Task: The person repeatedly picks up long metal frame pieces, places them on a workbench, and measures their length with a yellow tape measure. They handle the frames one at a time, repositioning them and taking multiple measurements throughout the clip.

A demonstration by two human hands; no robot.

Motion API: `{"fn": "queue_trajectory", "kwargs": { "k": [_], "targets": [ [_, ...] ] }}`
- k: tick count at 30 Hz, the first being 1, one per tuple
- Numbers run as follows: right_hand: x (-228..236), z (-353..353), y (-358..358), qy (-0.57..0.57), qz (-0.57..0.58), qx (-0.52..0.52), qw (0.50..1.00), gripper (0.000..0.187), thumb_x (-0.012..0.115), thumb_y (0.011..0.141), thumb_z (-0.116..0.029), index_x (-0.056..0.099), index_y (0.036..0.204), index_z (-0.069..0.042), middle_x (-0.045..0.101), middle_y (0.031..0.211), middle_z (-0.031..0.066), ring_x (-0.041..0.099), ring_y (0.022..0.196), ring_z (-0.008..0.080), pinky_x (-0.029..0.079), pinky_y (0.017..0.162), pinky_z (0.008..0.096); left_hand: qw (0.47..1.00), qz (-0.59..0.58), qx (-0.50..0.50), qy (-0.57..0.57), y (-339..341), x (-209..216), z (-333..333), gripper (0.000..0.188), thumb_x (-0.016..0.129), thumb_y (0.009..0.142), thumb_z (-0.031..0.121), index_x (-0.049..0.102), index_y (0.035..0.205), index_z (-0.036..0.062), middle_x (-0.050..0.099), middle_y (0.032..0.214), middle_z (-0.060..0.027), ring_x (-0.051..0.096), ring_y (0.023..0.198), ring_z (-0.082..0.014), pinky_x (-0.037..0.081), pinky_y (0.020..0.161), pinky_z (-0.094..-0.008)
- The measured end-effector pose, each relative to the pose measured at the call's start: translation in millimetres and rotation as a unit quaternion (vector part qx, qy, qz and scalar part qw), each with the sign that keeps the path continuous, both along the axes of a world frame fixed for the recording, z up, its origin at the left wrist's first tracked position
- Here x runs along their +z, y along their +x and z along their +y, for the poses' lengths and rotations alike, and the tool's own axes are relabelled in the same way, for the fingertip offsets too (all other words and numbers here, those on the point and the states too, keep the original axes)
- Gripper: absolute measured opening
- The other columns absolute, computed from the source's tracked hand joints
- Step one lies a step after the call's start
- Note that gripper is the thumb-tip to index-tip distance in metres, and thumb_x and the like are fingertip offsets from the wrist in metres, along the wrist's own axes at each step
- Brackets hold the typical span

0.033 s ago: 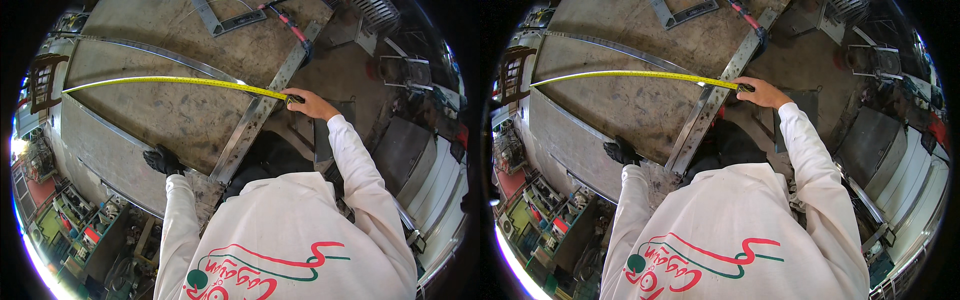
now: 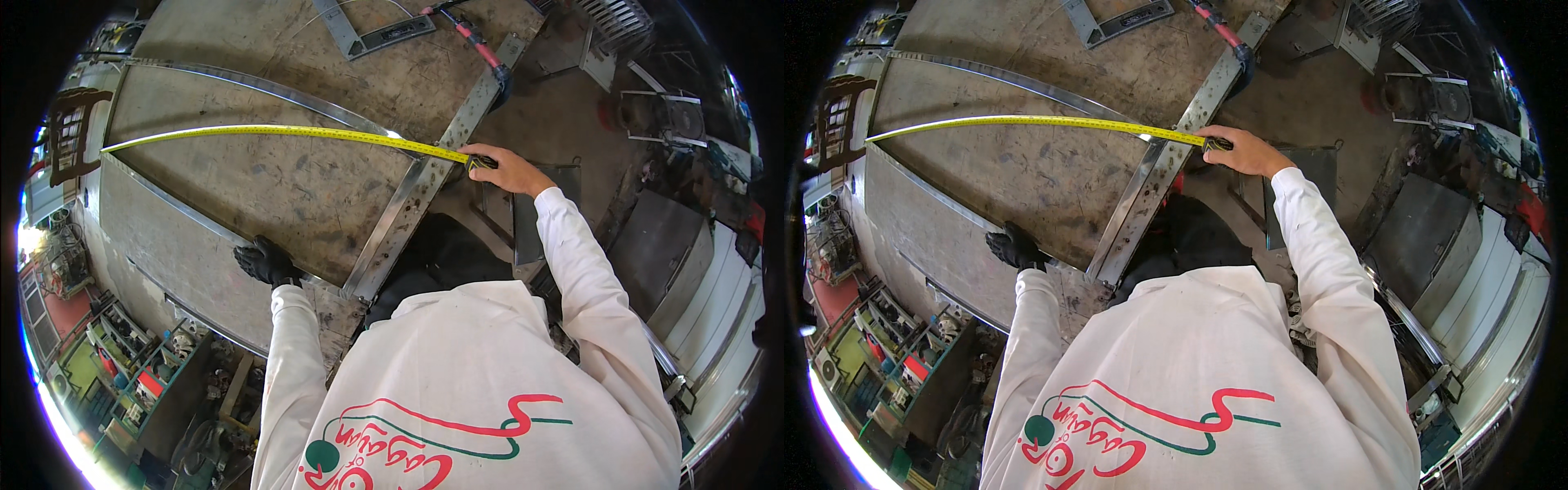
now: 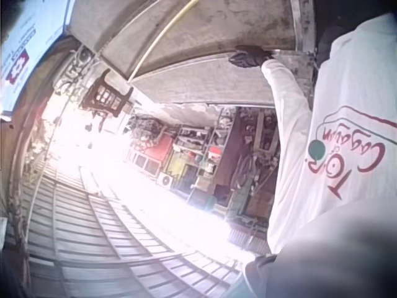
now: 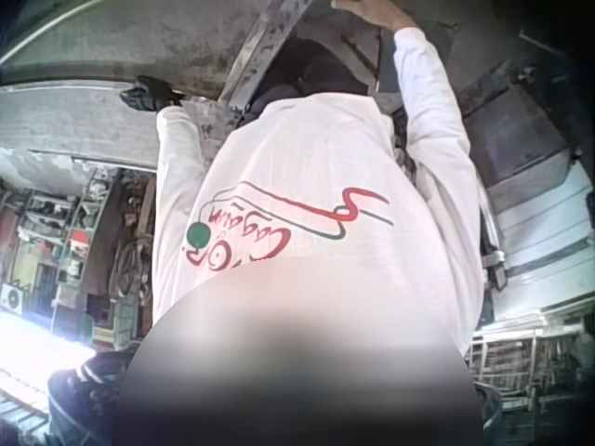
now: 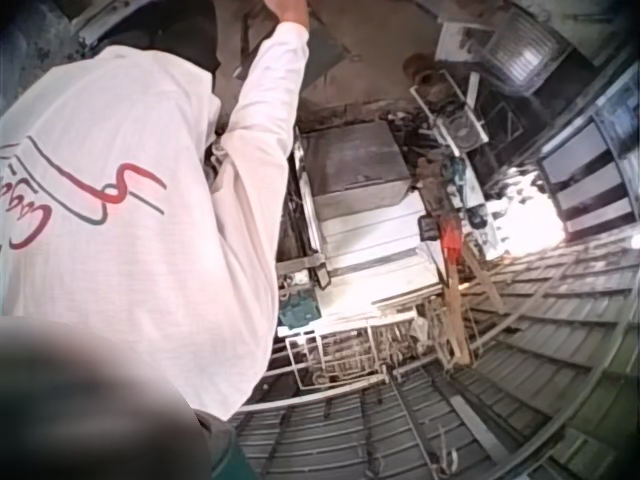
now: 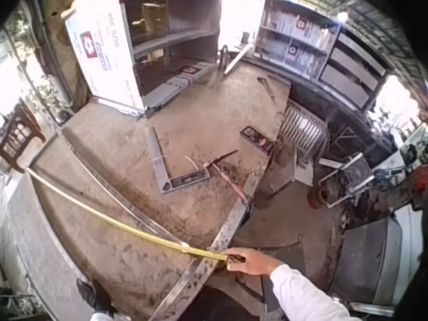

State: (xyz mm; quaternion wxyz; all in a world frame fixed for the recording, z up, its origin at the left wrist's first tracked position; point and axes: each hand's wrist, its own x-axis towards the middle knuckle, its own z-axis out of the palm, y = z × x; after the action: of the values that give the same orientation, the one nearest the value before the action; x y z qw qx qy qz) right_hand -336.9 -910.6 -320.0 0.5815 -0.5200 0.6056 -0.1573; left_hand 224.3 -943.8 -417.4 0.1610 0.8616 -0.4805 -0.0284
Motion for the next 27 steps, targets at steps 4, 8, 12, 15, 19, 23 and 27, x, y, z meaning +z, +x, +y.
{"fn": "queue_trajectory", "kwargs": {
  "k": [4, 8, 12, 15, 19, 23, 27],
  "targets": [
    [-4.2, -0.6, -1.5, 0.009, -0.001, 0.005, 1.000, 0.055, 0.070, 0.089, -0.030, 0.059, 0.141, -0.014, 0.064, 0.137, 0.0132, 0.059, 0.126, 0.0266, 0.040, 0.109, 0.0347, 1.000, -0.003, 0.000, 0.001, 0.0, -2.9, -2.6, 0.076, 0.047, 0.104, 0.048, 0.033, 0.152, -0.0091, 0.036, 0.158, -0.0279, 0.031, 0.148, -0.0404, 0.024, 0.122, -0.0489],
    [-5.0, -5.1, -3.7, -0.007, -0.004, -0.008, 1.000, 0.056, 0.071, 0.088, -0.029, 0.059, 0.141, -0.014, 0.063, 0.138, 0.0130, 0.058, 0.127, 0.0269, 0.040, 0.110, 0.0346, 1.000, -0.016, -0.004, -0.007, 0.0, -11.5, -8.0, 0.076, 0.047, 0.104, 0.048, 0.033, 0.153, -0.0081, 0.036, 0.158, -0.0274, 0.032, 0.147, -0.0405, 0.025, 0.122, -0.0491],
    [-3.8, -5.3, -3.0, -0.005, 0.005, -0.012, 1.000, 0.057, 0.072, 0.087, -0.028, 0.059, 0.141, -0.014, 0.063, 0.138, 0.0126, 0.058, 0.128, 0.0270, 0.040, 0.110, 0.0346, 1.000, -0.013, -0.005, -0.016, 1.2, -14.2, -6.8, 0.074, 0.047, 0.104, 0.048, 0.034, 0.153, -0.0071, 0.036, 0.158, -0.0272, 0.032, 0.147, -0.0409, 0.026, 0.121, -0.0495],
    [-1.8, -4.6, -1.8, -0.003, 0.008, -0.015, 1.000, 0.055, 0.071, 0.087, -0.023, 0.059, 0.140, -0.012, 0.064, 0.135, 0.0116, 0.057, 0.125, 0.0254, 0.039, 0.111, 0.0338, 1.000, -0.006, -0.004, -0.025, 0.6, -12.9, -5.4, 0.074, 0.048, 0.104, 0.047, 0.035, 0.152, -0.0065, 0.037, 0.157, -0.0273, 0.033, 0.147, -0.0411, 0.026, 0.121, -0.0500],
    [1.3, -5.6, -1.0, -0.012, 0.014, -0.011, 1.000, 0.059, 0.074, 0.085, -0.026, 0.060, 0.141, -0.015, 0.063, 0.137, 0.0127, 0.058, 0.127, 0.0282, 0.041, 0.109, 0.0353, 1.000, -0.006, -0.005, -0.023, -1.2, -10.4, -5.7, 0.076, 0.050, 0.103, 0.050, 0.034, 0.153, -0.0056, 0.036, 0.158, -0.0269, 0.032, 0.147, -0.0414, 0.025, 0.122, -0.0500],
    [4.1, -6.0, 0.0, -0.021, 0.031, -0.003, 0.999, 0.059, 0.075, 0.084, -0.027, 0.060, 0.140, -0.016, 0.063, 0.135, 0.0138, 0.058, 0.125, 0.0293, 0.042, 0.109, 0.0356, 1.000, 0.006, -0.002, -0.030, -2.6, -8.5, -6.7, 0.076, 0.051, 0.103, 0.050, 0.034, 0.153, -0.0054, 0.036, 0.158, -0.0264, 0.032, 0.147, -0.0416, 0.025, 0.121, -0.0503],
    [7.2, -5.1, 2.6, -0.017, 0.050, -0.004, 0.999, 0.060, 0.076, 0.082, -0.027, 0.059, 0.139, -0.017, 0.061, 0.137, 0.0148, 0.057, 0.126, 0.0310, 0.041, 0.110, 0.0367, 0.999, 0.009, 0.002, -0.031, -5.4, -5.1, -6.5, 0.073, 0.051, 0.103, 0.047, 0.036, 0.152, -0.0056, 0.038, 0.157, -0.0261, 0.033, 0.147, -0.0415, 0.026, 0.121, -0.0509]
  ]
}}
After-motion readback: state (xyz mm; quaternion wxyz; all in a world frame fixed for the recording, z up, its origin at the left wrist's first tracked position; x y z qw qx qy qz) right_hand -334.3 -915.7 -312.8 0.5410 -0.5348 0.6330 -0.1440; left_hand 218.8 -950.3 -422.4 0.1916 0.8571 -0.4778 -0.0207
